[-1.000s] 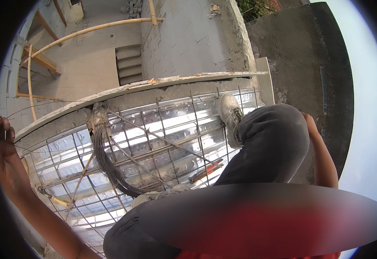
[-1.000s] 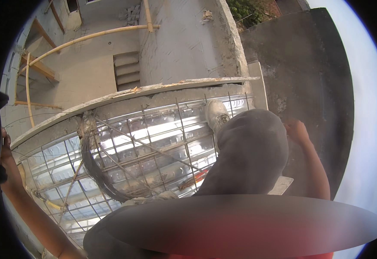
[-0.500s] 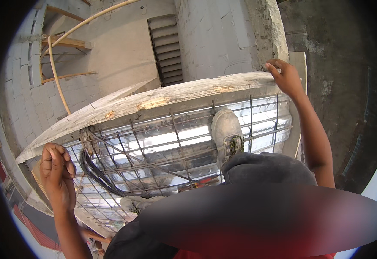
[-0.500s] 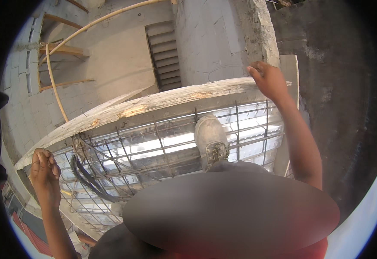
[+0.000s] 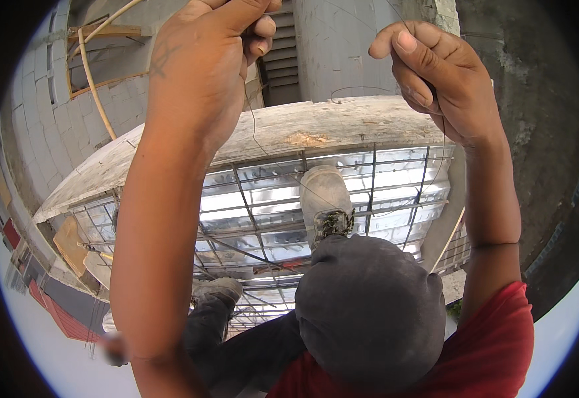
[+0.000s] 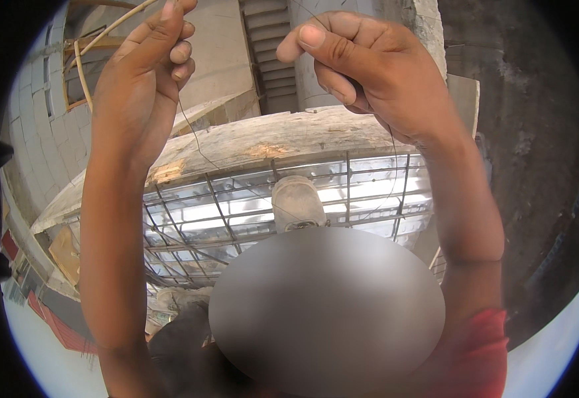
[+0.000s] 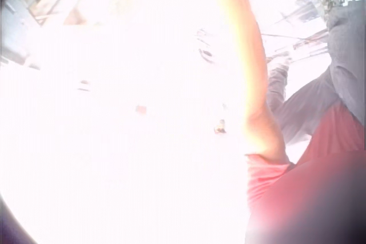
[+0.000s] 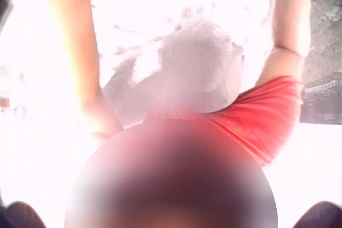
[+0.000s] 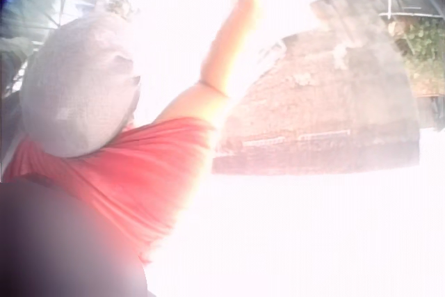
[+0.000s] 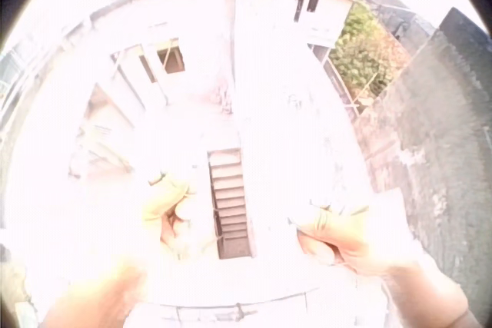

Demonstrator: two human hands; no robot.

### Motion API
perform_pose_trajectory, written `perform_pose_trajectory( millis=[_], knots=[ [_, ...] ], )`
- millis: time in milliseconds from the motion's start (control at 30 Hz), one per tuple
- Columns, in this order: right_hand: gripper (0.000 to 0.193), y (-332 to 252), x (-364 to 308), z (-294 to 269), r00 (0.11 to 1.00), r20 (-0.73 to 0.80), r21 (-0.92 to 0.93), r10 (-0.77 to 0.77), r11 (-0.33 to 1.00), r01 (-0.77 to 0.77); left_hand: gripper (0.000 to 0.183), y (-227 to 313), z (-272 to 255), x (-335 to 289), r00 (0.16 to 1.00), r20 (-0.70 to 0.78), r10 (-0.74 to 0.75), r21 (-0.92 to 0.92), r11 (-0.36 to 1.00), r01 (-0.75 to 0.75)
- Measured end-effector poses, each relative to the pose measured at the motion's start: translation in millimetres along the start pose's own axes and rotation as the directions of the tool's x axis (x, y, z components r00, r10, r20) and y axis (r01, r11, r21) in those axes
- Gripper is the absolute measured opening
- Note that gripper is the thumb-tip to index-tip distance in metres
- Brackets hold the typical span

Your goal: The person uses a cordless drill to fasten wooden planks to a metal roof frame, then ties metal rods together with wire. They work on a partially constructed roof with visible rebar and wooden supports.

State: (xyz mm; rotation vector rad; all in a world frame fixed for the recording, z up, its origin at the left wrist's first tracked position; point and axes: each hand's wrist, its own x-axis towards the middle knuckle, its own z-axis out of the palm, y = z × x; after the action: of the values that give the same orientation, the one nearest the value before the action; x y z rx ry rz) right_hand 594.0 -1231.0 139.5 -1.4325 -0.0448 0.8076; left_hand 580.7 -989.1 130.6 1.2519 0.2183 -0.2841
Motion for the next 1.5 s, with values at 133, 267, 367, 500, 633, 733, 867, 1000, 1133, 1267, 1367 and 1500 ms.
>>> perform_pose_trajectory(
  millis=[133, 267, 367, 500, 633, 733, 867, 1000, 1133, 1267, 1367, 1500],
  knots=[
    [0.032, -2.3, -46.2, -55.0, 0.872, -0.488, 0.246, -0.044, 0.951, 0.186, 0.036, -9.0, -12.2, 13.5, 0.945, -0.257, -0.202, 0.142, 0.959, 0.244],
    [0.036, 16.9, -122.4, -71.0, 0.526, -0.849, 0.129, 0.050, 0.985, 0.114, 0.036, -19.5, -32.8, 19.3, 0.914, -0.379, -0.147, 0.297, 0.916, 0.270],
    [0.040, 39.2, -160.8, -55.8, 0.492, -0.861, 0.187, 0.130, 0.980, 0.069, 0.035, -22.9, -40.2, 20.2, 0.917, -0.371, -0.145, 0.284, 0.923, 0.260],
    [0.039, 51.2, -154.1, -35.5, 0.546, -0.837, 0.054, 0.037, 0.998, 0.015, 0.034, -37.3, -9.2, 10.0, 0.953, -0.195, -0.233, 0.158, 0.951, 0.266],
    [0.032, 57.9, -107.7, 1.9, 0.794, -0.603, -0.117, -0.079, 0.993, 0.010, 0.035, -38.2, 39.1, 4.7, 0.970, 0.019, -0.241, 0.013, 0.970, 0.241],
    [0.031, 68.5, -74.0, 37.2, 0.888, -0.457, 0.052, 0.048, 0.998, -0.028, 0.036, -29.6, 50.2, 8.0, 0.984, 0.108, -0.141, -0.084, 0.985, 0.150],
    [0.030, 76.6, -45.1, 77.5, 0.941, -0.320, 0.177, 0.109, 0.983, -0.053, 0.033, -20.2, 34.5, 9.8, 0.990, 0.112, -0.090, -0.096, 0.990, 0.101],
    [0.030, 81.3, -27.7, 93.3, 0.959, -0.228, 0.113, 0.169, 0.983, -0.147, 0.029, -20.6, 2.2, 9.7, 0.996, -0.085, -0.041, 0.046, 0.998, 0.045],
    [0.027, 89.6, -29.0, 88.3, 0.926, -0.074, -0.080, 0.371, 0.923, -0.377, 0.025, -15.5, -62.6, 30.3, 0.843, -0.528, 0.103, 0.109, 0.993, -0.053],
    [0.023, 101.7, -44.6, 66.8, 0.899, 0.024, 0.157, 0.437, 0.886, -0.435, 0.022, -8.4, -128.7, 36.6, 0.679, -0.732, 0.057, -0.083, 0.982, -0.172],
    [0.021, 118.9, -61.6, 62.9, 0.969, 0.028, 0.601, 0.245, 0.771, -0.212, 0.018, -21.4, -143.6, 36.0, 0.628, -0.778, -0.014, -0.151, 0.975, -0.165],
    [0.023, 150.6, -77.0, 75.7, 0.991, 0.008, 0.842, 0.133, 0.534, -0.078, 0.017, -22.7, -147.8, 38.3, 0.615, -0.784, -0.085, -0.237, 0.956, -0.170]
  ],
)
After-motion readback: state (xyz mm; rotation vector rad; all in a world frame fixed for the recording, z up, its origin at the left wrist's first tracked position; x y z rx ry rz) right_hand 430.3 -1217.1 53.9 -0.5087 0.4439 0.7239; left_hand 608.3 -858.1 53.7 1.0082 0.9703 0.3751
